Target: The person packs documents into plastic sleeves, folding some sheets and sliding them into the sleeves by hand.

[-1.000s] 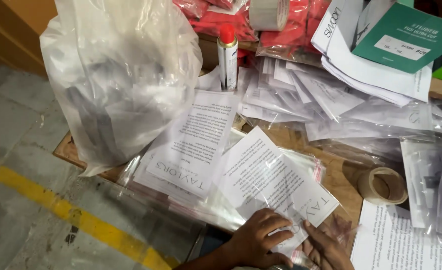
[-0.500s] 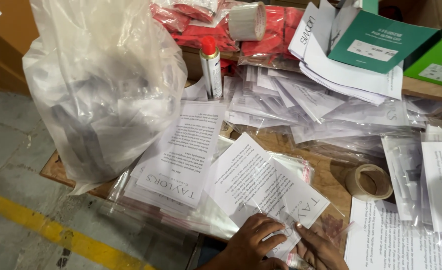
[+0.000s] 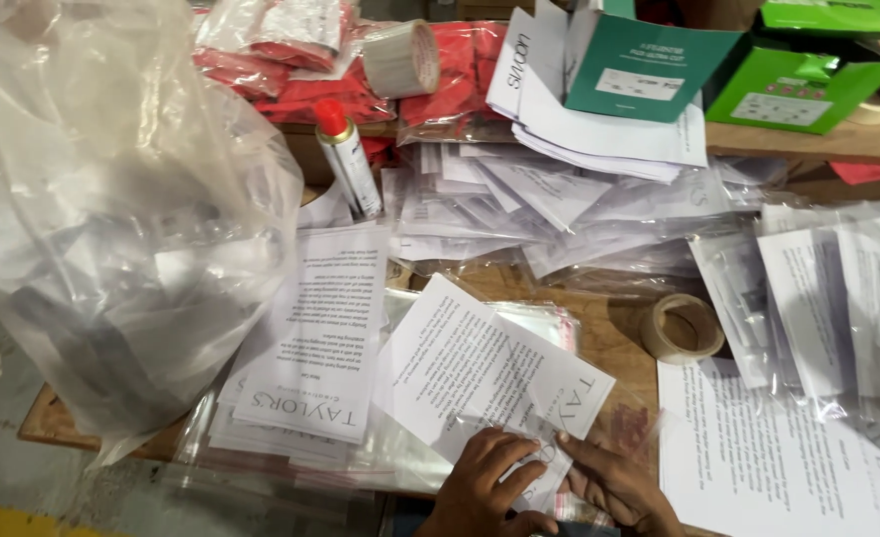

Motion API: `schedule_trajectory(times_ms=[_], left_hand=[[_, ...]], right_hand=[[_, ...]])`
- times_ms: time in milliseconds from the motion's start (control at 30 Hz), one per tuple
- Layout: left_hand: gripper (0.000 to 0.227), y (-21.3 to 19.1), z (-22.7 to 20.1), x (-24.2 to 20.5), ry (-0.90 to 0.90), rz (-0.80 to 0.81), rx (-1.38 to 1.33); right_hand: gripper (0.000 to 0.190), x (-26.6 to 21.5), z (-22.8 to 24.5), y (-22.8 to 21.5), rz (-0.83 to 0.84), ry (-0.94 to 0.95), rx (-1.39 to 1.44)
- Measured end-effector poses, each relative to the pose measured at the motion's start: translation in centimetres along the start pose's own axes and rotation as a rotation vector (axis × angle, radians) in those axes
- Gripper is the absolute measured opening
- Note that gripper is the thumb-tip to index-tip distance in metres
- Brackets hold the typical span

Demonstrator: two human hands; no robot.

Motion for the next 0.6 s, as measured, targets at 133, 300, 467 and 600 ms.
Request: schedule_trajectory(times_ms=[133, 300, 467, 600], left_hand=[[0.068, 0.1, 0.0, 0.0, -0.007, 0.01, 0.002], [0.07, 0.1, -0.1, 0.0, 0.003, 0.018, 0.035], [0.071, -0.4, -0.6, -0.3, -0.015, -0.018, 0.07], [0.068, -1.0, -1.0, -0.9, -0.075, -0.055, 0.157]], right_hand=[[0.045, 0.8, -1.1, -2.0, 0.032, -0.007, 0.023], [0.046, -0.6, 0.6, 1.4, -0.018, -0.003, 0.034], [0.038, 0.9, -1.4, -3.1, -0.088, -0.004, -0.03], [0.032, 1.2, -1.3, -4.2, -0.064, -0.073, -0.126]])
Point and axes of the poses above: each hand's wrist, its own x-axis towards the middle knuckle, its own y-axis out of the palm, z = x × y, the point moved 7 cm from there along x, towards the middle knuckle
